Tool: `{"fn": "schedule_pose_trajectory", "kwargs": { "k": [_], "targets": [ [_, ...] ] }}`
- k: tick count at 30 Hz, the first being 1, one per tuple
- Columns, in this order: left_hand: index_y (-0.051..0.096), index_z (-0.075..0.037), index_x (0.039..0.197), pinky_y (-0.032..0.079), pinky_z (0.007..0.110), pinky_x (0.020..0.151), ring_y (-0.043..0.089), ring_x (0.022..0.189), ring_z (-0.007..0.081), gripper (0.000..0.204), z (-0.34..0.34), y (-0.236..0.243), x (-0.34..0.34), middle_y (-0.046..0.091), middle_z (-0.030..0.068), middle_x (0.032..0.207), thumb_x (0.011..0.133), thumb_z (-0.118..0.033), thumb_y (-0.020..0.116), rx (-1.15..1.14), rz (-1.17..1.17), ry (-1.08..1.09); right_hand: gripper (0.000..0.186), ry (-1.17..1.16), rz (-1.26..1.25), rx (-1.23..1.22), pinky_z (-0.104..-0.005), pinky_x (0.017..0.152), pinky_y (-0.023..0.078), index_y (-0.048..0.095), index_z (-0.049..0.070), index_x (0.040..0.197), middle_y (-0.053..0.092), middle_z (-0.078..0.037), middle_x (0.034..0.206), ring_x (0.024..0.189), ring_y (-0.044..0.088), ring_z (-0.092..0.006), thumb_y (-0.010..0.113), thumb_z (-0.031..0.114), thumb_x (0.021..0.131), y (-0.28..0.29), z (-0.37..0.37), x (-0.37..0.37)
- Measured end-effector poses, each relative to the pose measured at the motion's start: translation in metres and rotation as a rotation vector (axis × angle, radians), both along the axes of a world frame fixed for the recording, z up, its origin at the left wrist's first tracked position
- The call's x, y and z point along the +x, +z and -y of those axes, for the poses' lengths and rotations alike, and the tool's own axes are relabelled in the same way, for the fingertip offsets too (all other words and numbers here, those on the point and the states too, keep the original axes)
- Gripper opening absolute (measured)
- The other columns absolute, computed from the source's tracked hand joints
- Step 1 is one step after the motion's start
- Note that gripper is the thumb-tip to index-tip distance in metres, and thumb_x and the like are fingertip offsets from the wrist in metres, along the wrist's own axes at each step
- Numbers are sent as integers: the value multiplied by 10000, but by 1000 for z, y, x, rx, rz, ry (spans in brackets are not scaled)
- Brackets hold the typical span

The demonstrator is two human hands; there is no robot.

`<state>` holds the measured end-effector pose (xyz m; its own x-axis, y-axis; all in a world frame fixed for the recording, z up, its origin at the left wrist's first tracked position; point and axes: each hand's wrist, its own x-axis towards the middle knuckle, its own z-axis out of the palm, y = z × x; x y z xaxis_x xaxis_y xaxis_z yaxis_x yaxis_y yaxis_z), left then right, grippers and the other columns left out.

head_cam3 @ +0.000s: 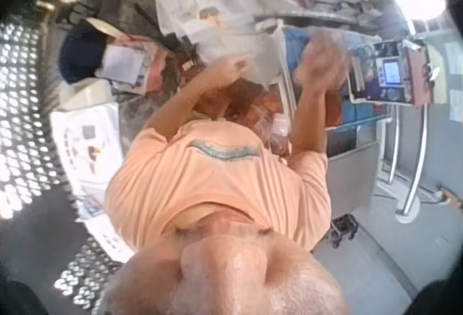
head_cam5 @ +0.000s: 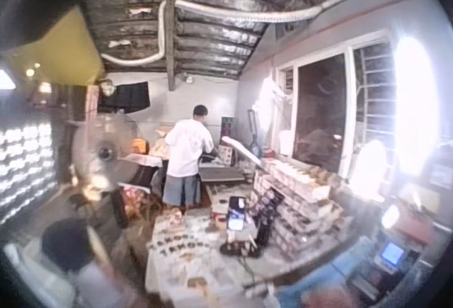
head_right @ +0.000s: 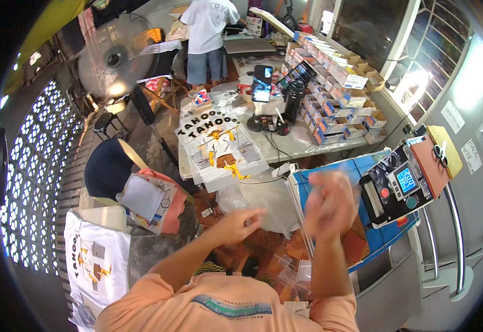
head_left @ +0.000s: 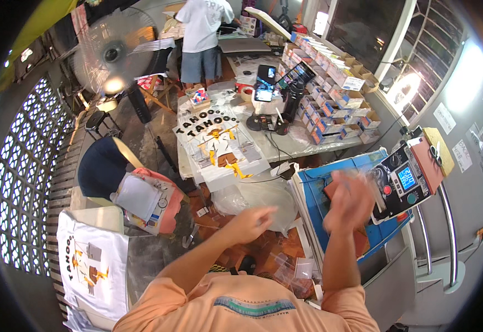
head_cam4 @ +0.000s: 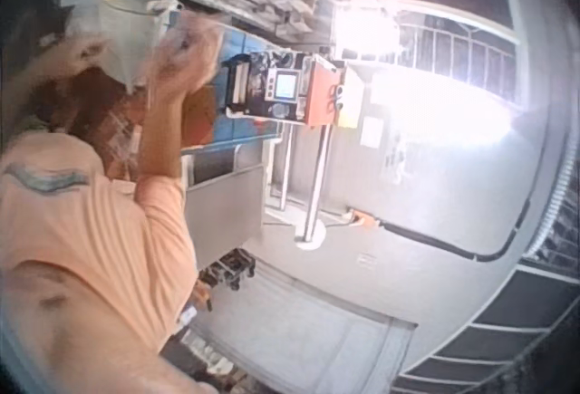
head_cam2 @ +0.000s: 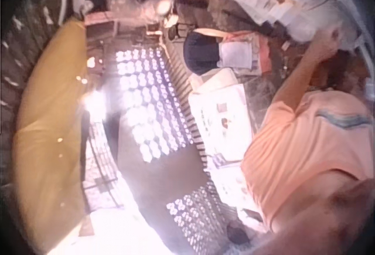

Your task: The person places white t-shirts onto a heat press, aligns them, and operates the press to apply a graphic. They then remove the finished shirts and place them on a nearby table, repeating the process with additional shirts.

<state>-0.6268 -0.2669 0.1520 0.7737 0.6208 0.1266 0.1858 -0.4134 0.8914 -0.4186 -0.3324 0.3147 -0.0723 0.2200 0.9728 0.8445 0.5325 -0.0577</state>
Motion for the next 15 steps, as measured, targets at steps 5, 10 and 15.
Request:
{"fn": "schedule_pose_trajectory", "kwargs": {
  "k": [5, 10, 15],
  "targets": [
    [637, -59, 1202, 523, 359, 839, 677, 927, 243, 305, 67, -113, -160, 693, 156, 1057, 922, -178, 612, -139, -24, 342, 305, -237, -70, -178, -421, 927, 459, 585, -1, 1159, 655, -172, 1098, 999, 634, -277, 574, 179, 913, 67, -7, -24],
    [700, -43, 1010, 517, 433, 795, 642, 888, 364, 255, 124, -165, -357, 682, 187, 922, 772, -72, 614, 150, -242, 1114, 238, 203, 217, -201, -382, 867, 475, 624, 4, 1081, 670, -148, 1045, 949, 643, -242, 595, 157, 901, 106, -9, -200],
    [601, -82, 1184, 352, 477, 1039, 461, 1214, 330, 425, 226, -190, -501, 551, 125, 1251, 781, -194, 682, 91, -717, 1769, 176, 797, 467, -536, -342, 807, 490, 664, 9, 1003, 685, -124, 991, 898, 652, -208, 616, 134, 889, 82, -18, -470]
  ]
}}
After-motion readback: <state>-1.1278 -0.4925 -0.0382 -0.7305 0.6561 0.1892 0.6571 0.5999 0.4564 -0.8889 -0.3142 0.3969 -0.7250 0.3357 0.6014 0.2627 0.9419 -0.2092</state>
